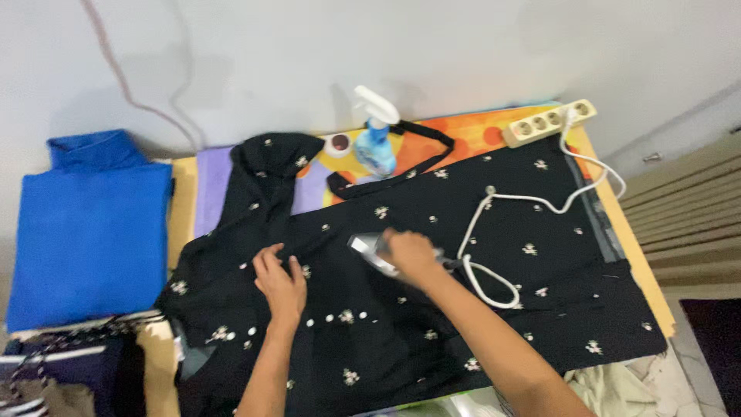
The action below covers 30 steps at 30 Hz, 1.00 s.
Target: The person irons a black floral dress on a table, smoothing the fabric and using a spray bottle to moisten it. They repeatedly adjust the dress, fold sections, and iron different areas including the sleeves and body.
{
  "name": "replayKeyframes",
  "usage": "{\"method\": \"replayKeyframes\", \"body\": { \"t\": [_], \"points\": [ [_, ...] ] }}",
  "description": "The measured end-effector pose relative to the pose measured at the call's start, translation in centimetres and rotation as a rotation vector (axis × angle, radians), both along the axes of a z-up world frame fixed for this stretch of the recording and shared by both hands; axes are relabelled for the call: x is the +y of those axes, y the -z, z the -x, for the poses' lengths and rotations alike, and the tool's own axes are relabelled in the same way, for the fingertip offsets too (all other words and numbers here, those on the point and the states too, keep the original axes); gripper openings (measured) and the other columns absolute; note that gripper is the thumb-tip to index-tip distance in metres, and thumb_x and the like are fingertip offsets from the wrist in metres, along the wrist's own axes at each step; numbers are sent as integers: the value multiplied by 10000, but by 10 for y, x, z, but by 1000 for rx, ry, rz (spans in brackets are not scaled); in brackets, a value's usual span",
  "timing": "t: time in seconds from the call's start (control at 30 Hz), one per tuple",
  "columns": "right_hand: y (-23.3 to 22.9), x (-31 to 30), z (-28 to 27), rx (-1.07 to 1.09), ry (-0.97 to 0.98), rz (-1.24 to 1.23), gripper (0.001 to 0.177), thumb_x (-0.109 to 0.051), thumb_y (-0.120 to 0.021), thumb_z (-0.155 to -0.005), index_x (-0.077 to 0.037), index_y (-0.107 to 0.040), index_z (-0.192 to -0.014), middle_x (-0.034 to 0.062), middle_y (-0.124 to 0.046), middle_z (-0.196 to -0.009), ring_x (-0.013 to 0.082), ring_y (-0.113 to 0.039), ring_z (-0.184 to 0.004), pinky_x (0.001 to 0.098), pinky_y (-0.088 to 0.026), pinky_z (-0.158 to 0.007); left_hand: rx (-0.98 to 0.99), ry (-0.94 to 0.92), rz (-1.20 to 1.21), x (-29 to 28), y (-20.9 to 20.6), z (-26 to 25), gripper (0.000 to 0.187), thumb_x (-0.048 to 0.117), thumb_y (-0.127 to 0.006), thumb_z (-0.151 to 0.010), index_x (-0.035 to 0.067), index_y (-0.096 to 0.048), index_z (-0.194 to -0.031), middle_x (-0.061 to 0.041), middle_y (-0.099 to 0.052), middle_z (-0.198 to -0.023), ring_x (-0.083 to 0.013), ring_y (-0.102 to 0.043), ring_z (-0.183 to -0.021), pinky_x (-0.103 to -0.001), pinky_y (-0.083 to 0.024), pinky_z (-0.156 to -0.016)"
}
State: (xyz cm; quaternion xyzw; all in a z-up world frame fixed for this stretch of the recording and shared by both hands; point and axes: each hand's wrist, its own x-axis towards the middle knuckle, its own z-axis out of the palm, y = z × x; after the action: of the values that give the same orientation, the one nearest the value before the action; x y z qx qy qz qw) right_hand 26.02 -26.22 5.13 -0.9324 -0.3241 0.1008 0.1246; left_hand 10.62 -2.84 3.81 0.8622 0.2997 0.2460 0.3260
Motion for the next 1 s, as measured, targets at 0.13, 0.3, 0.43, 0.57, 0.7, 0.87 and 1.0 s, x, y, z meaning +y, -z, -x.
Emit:
{"method": "replayKeyframes", "body": {
  "t": [0.13,0.3,0.43,0.57,0.7,0.87,1.0],
  "points": [
    [12,-39,9,81,-191,10,390,-410,-781,-788,-107,-653,-998,196,-737,-803,393,-738,-791,515,-575,-720,1,145,21,-61,4,-32,391,121,-647,-915,77,-558,-1293,-141,-530,-1350,-324,-581,-1188,-511,-414,-1011],
    [30,-106,-87,-84,215,107,283,-347,-703,-942,-111,-643,-1086,177,-756,-888,366,-762,-833,489,-601,-727,96,288,13,-124,14,-64,444,125,-647,-914,86,-532,-1341,-155,-486,-1427,-353,-491,-1328,-548,-355,-1071],
    [-5,-174,-149,-32,547,-22,455,-443,-762,-835,-137,-674,-1160,202,-740,-943,409,-730,-866,517,-578,-742,142,276,2,-146,20,-73,455,129,-634,-927,87,-517,-1364,-148,-472,-1451,-355,-474,-1346,-561,-324,-1101],
    [-33,-190,-153,0,209,-26,400,-470,-766,-806,-157,-718,-1051,167,-755,-894,380,-736,-856,508,-574,-770,179,176,53,-151,24,-74,473,115,-626,-906,78,-516,-1364,-143,-482,-1437,-346,-468,-1350,-554,-312,-1112],
    [-28,-150,-127,44,-314,108,430,-537,-762,-772,-193,-711,-1025,131,-751,-825,372,-732,-803,526,-567,-707,176,75,72,-156,25,-68,474,112,-622,-900,82,-522,-1362,-133,-495,-1433,-333,-473,-1349,-544,-308,-1125],
    [-8,-84,-144,-29,-210,-7,427,-538,-729,-862,-158,-671,-1047,158,-738,-796,374,-733,-778,512,-570,-717,211,1,71,-147,25,-55,466,117,-627,-911,70,-515,-1361,-136,-486,-1439,-337,-451,-1354,-554,-273,-1139],
    [-11,-40,-159,-50,-183,-50,420,-490,-757,-809,-142,-667,-1027,166,-740,-823,382,-725,-806,526,-553,-712,194,-53,49,-133,21,-34,465,121,-619,-926,62,-506,-1373,-140,-477,-1447,-339,-441,-1368,-559,-269,-1134]
  ]
}}
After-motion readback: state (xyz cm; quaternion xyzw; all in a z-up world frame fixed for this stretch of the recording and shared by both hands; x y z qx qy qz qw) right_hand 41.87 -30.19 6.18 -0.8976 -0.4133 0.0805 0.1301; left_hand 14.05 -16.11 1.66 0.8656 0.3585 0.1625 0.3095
